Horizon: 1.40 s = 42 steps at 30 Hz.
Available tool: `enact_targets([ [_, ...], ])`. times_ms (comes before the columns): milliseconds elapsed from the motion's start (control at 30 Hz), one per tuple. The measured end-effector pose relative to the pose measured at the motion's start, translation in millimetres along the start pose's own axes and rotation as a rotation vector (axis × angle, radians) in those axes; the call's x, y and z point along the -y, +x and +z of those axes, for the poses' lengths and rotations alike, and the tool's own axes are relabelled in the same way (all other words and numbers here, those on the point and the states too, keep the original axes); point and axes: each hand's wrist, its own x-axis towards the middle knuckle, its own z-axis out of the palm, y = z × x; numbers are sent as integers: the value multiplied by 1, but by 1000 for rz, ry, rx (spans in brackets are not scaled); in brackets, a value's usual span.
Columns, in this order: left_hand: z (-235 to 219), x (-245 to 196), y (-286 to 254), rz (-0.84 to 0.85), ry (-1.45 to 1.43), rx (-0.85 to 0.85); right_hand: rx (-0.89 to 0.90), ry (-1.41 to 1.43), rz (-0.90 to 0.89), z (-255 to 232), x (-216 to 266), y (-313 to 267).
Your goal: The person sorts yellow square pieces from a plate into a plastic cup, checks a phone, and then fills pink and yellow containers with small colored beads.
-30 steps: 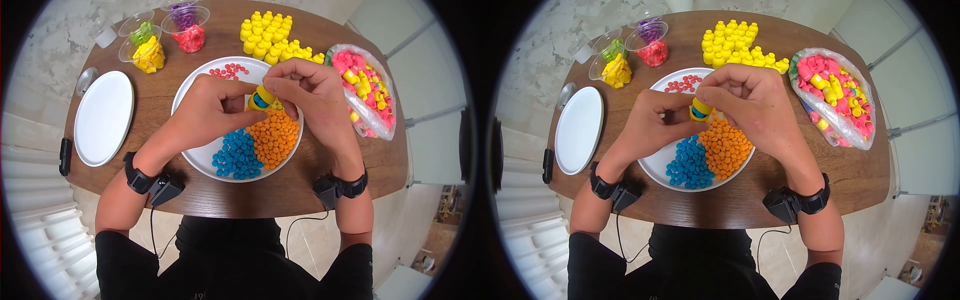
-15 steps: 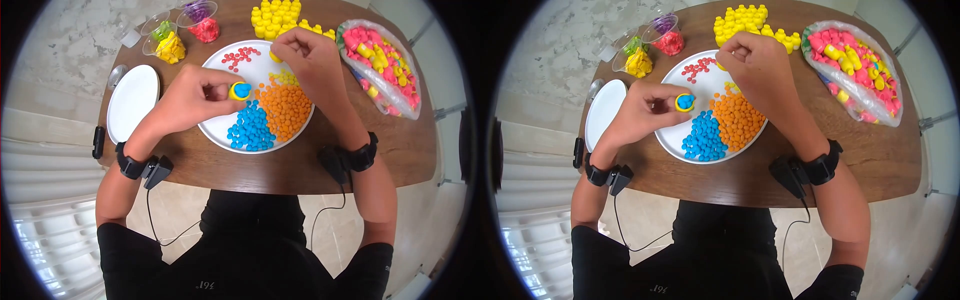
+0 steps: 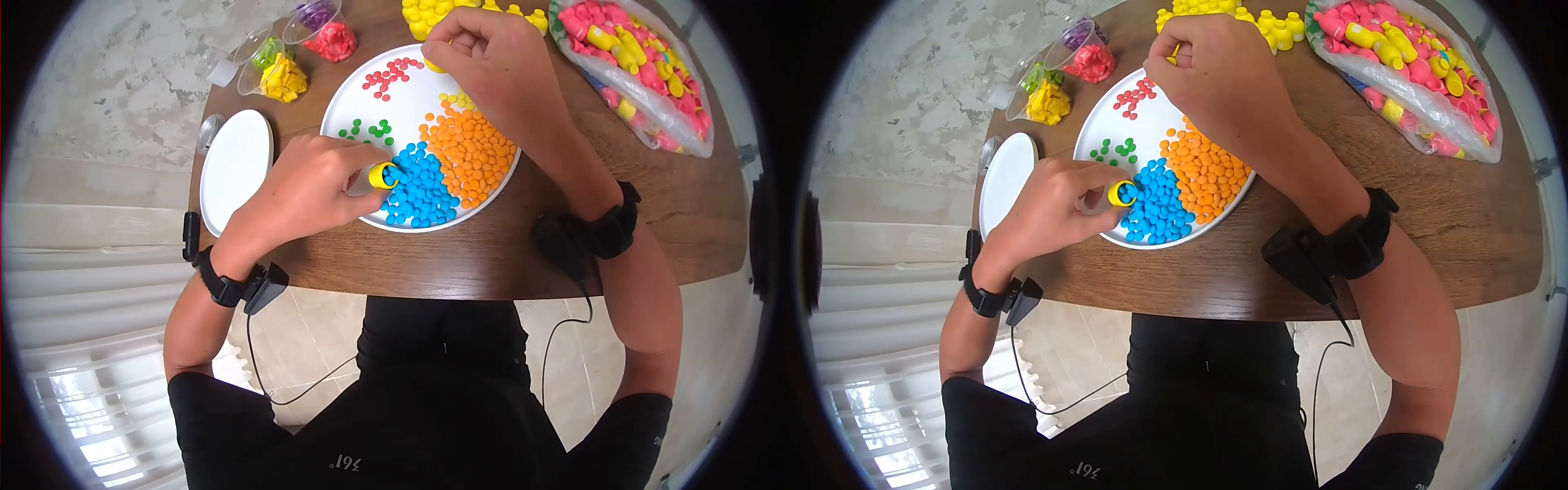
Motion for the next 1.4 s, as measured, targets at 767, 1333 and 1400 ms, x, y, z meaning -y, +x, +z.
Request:
enact_targets([
  [767, -11, -30, -3, 193, 292, 177, 109, 93, 262, -19, 26, 5],
  [1333, -23, -31, 4, 140, 259, 227, 172, 69, 352, -32, 44, 12],
  [1400, -28, -30, 5, 143, 275, 227, 170, 82, 346, -30, 43, 11],
])
